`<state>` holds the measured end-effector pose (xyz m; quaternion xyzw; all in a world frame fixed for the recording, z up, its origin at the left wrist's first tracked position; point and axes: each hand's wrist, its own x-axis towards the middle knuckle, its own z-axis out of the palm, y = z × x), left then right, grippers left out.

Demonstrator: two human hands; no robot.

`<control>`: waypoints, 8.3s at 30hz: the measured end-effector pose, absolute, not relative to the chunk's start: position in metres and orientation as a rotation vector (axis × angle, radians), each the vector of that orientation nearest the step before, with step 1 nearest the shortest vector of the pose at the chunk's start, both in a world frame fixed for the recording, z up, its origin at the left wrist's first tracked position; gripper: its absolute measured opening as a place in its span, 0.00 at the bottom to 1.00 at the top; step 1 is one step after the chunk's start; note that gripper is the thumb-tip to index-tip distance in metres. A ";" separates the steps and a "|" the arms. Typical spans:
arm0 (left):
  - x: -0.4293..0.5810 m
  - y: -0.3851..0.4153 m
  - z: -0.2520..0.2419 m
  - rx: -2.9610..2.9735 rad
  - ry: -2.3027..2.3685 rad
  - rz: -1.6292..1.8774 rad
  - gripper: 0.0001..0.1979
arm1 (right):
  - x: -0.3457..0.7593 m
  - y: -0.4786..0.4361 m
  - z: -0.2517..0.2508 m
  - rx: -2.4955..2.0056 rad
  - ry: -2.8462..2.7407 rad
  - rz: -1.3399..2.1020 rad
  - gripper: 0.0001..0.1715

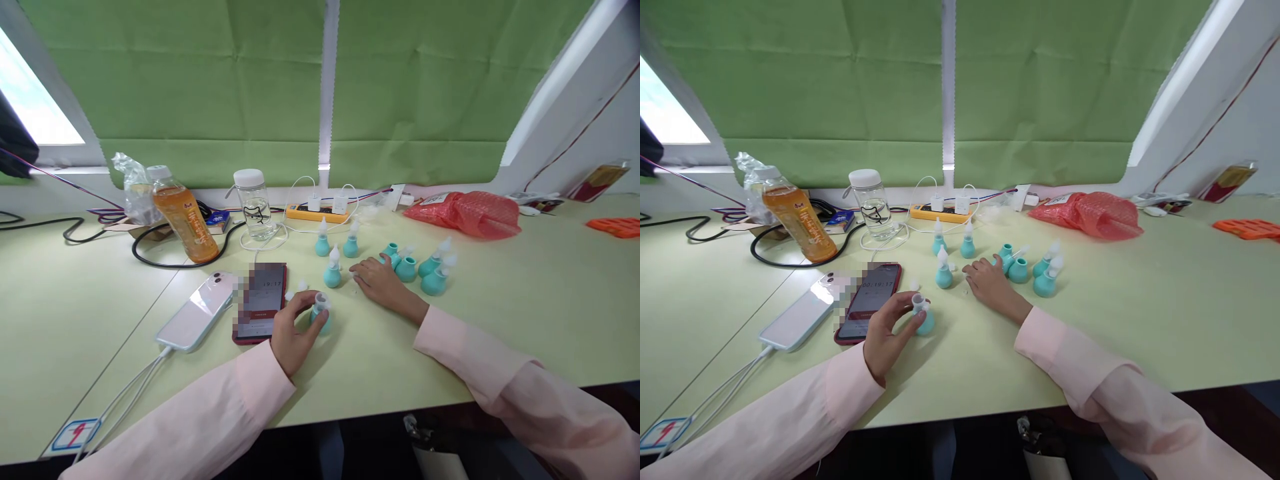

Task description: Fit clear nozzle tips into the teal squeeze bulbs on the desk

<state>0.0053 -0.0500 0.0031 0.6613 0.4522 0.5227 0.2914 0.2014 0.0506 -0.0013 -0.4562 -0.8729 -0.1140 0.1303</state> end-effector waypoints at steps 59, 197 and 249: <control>0.002 -0.054 0.002 2.162 1.317 1.363 0.13 | 0.166 -0.010 0.019 -0.882 -1.402 1.525 0.09; 0.007 -0.060 0.000 2.959 1.159 0.867 0.09 | 0.224 0.116 0.060 -1.887 -1.924 -0.378 0.24; 0.011 -0.048 0.002 1.384 1.293 1.143 0.14 | 0.176 -0.005 0.016 -0.605 -2.247 0.621 0.08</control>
